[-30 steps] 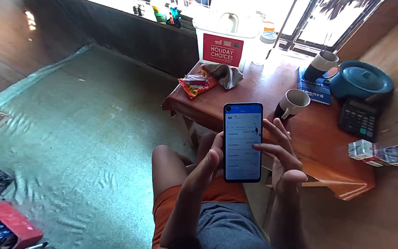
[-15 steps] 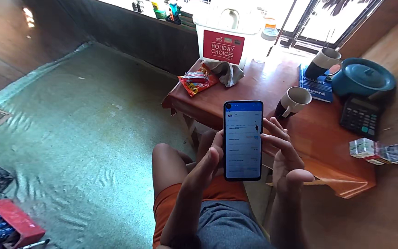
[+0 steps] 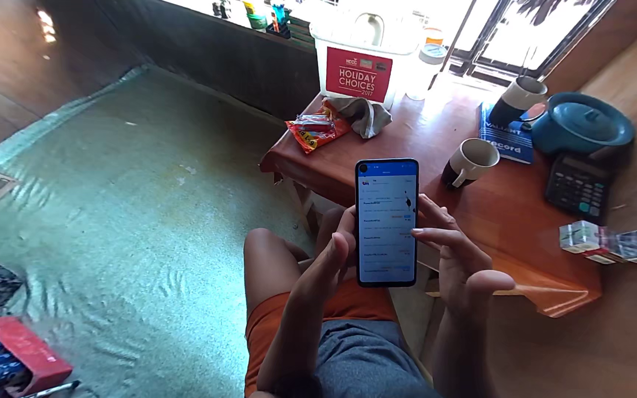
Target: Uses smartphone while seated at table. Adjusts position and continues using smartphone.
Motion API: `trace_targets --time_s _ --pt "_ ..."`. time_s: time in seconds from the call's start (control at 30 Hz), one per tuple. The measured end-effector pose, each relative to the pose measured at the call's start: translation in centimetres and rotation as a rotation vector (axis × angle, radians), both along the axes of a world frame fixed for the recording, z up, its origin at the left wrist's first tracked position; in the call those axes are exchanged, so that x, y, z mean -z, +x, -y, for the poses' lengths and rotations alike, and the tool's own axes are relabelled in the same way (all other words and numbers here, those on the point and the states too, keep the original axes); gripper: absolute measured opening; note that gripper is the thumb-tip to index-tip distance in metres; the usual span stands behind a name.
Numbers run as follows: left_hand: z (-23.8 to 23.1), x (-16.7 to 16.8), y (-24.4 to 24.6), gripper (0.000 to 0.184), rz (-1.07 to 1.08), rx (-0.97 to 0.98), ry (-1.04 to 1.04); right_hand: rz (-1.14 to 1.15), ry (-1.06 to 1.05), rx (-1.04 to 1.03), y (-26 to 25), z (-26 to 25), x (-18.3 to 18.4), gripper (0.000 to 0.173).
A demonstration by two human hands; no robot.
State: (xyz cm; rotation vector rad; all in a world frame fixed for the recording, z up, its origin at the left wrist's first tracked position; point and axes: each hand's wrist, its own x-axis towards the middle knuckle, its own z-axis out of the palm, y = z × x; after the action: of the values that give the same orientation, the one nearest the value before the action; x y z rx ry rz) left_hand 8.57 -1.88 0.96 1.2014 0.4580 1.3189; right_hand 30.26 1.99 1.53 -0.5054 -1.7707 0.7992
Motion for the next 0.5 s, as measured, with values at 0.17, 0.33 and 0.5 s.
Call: trace_targets --time_s 0.17,0.33,0.5 --pt "0.03 -0.02 -0.02 0.097 0.017 0.011 0.006 -0.018 0.007 -0.004 -0.03 -0.06 0.04 0.077" --pt "0.00 -0.02 -0.03 0.098 -0.003 0.002 0.005 -0.022 0.008 0.000 -0.03 -0.05 0.09 0.076" --pt "-0.04 0.05 -0.04 0.097 0.021 0.009 -0.001 -0.014 -0.004 -0.021 0.04 -0.14 0.14 0.077"
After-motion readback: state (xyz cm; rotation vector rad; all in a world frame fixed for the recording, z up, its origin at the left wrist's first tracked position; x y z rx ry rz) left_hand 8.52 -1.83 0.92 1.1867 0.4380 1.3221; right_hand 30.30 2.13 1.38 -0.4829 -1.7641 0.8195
